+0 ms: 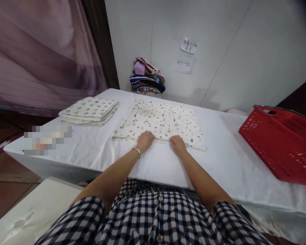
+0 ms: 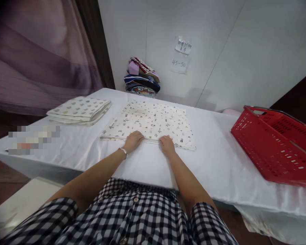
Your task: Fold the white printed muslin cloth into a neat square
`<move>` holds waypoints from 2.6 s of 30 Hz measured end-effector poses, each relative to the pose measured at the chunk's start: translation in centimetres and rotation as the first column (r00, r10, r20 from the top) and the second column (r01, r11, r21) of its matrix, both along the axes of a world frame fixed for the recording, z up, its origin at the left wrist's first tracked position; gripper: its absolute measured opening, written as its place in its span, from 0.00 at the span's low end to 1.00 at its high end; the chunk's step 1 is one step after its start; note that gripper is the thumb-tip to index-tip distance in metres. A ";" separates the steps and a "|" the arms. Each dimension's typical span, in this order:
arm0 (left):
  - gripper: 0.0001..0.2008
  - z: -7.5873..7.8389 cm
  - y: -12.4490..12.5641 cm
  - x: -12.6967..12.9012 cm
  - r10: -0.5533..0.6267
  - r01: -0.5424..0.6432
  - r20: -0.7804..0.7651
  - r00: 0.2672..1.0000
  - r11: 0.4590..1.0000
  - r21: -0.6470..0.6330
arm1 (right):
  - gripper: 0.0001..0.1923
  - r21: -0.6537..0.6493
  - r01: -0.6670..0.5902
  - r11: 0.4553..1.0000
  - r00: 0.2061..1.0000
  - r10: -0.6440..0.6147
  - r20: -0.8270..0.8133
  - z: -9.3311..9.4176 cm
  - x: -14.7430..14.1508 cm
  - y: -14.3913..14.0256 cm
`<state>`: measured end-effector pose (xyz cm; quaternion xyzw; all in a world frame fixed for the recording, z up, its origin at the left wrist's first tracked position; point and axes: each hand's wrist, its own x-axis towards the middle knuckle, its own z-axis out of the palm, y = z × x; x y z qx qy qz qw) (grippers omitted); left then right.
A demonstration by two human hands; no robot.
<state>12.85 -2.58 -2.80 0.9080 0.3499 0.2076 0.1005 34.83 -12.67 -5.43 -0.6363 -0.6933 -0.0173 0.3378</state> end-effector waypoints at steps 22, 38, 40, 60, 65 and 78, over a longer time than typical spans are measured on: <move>0.12 -0.3 -0.5 0.2 0.005 -0.004 -0.010 1.000 0.995 0.098 | 0.11 -0.022 -0.009 1.000 0.999 0.010 0.034 0.1 -0.4 -0.3; 0.10 -0.3 -1.5 1.4 -0.206 0.201 0.021 0.978 0.969 0.140 | 0.12 -0.028 -0.022 0.999 1.000 0.022 0.005 0.6 -0.6 -0.4; 0.10 -0.2 -1.4 1.8 -0.194 0.190 0.019 0.981 0.973 0.130 | 0.12 -0.022 -0.026 0.999 1.000 0.026 -0.002 0.5 -0.6 -0.4; 0.10 -0.5 -1.2 2.2 -0.196 0.192 0.061 0.979 0.979 0.064 | 0.12 -0.014 -0.061 0.998 0.998 0.061 -0.002 0.9 -0.9 -0.8; 0.09 -0.6 -1.2 2.0 -0.177 0.174 0.032 0.984 0.982 0.069 | 0.11 -0.035 -0.044 0.998 0.999 0.044 -0.001 0.9 -0.9 -0.7; 0.11 -0.4 -0.9 2.0 -0.146 0.146 -0.003 0.989 0.981 0.128 | 0.11 -0.069 -0.047 0.997 0.999 0.047 -0.003 1.2 -0.9 -0.7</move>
